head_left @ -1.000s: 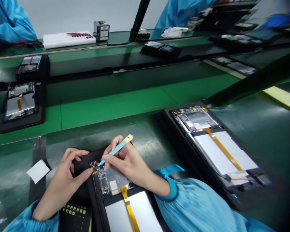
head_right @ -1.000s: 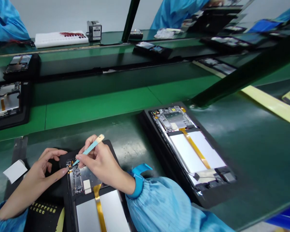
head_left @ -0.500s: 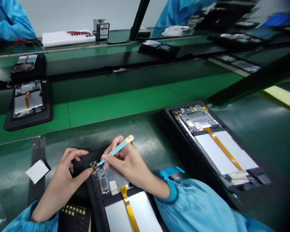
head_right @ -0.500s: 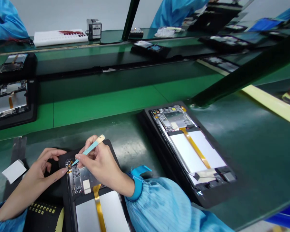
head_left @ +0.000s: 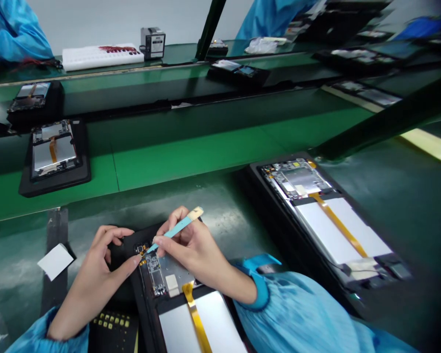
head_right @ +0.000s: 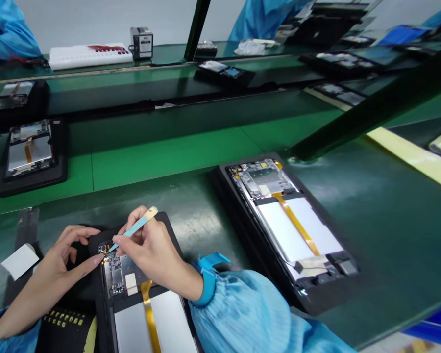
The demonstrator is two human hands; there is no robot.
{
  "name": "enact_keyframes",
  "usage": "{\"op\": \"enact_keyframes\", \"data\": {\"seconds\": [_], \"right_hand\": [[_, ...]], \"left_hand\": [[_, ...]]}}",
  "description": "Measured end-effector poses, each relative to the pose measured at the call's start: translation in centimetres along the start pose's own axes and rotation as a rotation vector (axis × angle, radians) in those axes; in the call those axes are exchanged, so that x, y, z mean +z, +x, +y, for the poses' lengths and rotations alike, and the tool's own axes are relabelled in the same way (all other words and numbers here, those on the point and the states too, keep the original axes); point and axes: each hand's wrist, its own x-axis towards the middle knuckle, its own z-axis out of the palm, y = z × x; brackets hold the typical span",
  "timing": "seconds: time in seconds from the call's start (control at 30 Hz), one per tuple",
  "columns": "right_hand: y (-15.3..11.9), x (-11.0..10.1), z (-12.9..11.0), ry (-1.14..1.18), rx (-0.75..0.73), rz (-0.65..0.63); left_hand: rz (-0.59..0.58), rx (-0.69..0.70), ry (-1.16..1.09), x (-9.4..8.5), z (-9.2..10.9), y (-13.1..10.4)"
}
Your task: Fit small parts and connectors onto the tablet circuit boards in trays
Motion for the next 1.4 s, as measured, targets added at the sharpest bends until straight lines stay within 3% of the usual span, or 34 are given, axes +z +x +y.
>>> {"op": "enact_keyframes", "data": {"seconds": [0.47,0.73,0.87,1.1,1.27,1.4], "right_hand": [[0.1,0.1,-0.3,0.075,0.005,0.027],[0.0,0.1,0.3,0.001,-0.004,-0.001],[-0.1,0.1,0.2,-0.009,-0.008,-0.007],[0.2,-0.1,-0.8,0.105,-0.051,0.108],[0.2,0.1,-0.5,0.066,-0.062,0.112],[0.2,0.2,-0.2,0.107,-0.068,0.09]], "left_hand": [[0.039,-0.014,-0.028,0.2,0.4,-0.1],[-0.002,-0.021,-0.034,0.1,0.4,-0.1],[0.047,-0.008,-0.025,0.5,0.3,-0.1],[0.102,0.041,0.008,1.1,0.1,-0.5],[0.092,0.097,0.009,1.7,0.1,-0.8],[0.119,0.114,0.046,0.5,0.5,-1.6]]}}
